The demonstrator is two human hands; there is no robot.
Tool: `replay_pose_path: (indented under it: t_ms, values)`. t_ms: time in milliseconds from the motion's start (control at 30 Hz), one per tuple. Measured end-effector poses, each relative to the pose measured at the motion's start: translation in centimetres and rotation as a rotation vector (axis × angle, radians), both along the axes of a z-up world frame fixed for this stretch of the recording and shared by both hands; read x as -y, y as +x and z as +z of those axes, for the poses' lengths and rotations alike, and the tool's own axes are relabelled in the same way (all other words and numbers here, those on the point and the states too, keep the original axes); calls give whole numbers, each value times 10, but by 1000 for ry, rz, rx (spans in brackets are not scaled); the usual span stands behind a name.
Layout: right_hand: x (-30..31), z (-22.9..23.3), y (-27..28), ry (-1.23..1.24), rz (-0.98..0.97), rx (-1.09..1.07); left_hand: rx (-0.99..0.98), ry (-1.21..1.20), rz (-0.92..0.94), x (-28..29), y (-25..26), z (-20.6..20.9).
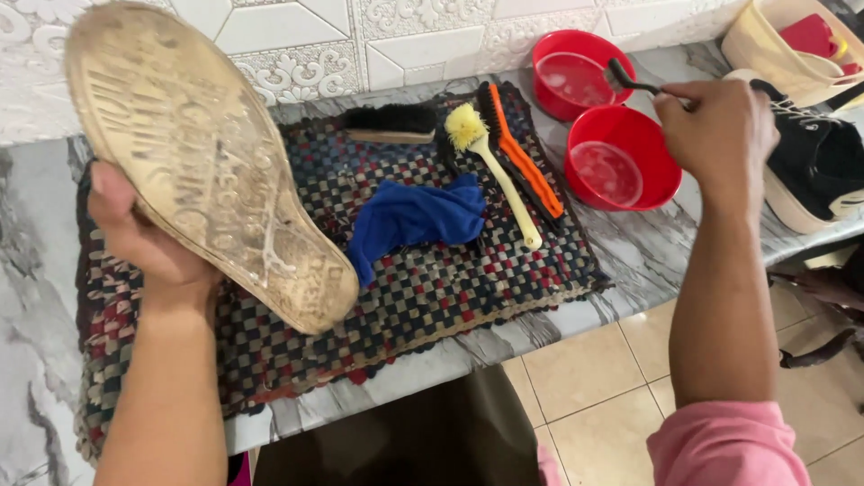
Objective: Cleaning the sole of a black sneaker using a brush and cleaning solution on a countertop.
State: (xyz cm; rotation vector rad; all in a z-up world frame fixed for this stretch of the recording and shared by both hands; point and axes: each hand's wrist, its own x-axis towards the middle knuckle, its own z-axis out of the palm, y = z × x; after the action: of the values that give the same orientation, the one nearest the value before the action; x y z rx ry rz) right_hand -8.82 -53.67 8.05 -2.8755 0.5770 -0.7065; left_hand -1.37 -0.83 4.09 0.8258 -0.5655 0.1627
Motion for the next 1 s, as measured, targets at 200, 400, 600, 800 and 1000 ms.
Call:
replay_pose_path:
  t_ms: [200,400,600,800,1000]
  values:
    - [-39,6,-80,118,-41,-69,84,131,33,-5,-1,-6]
    - [-43,-4,-89,0,-185,-323,22,87,19,2,-3,3]
    - [-61,8,-86,-120,-238,-471,-210,-277,-91,-5,10,-26]
    - [-53,-24,-87,225,134,67,-191,-220,-134,-8,22,-52]
    - [-224,45,-52,554,232,-6,-55,-190,-222,-7,11,-34]
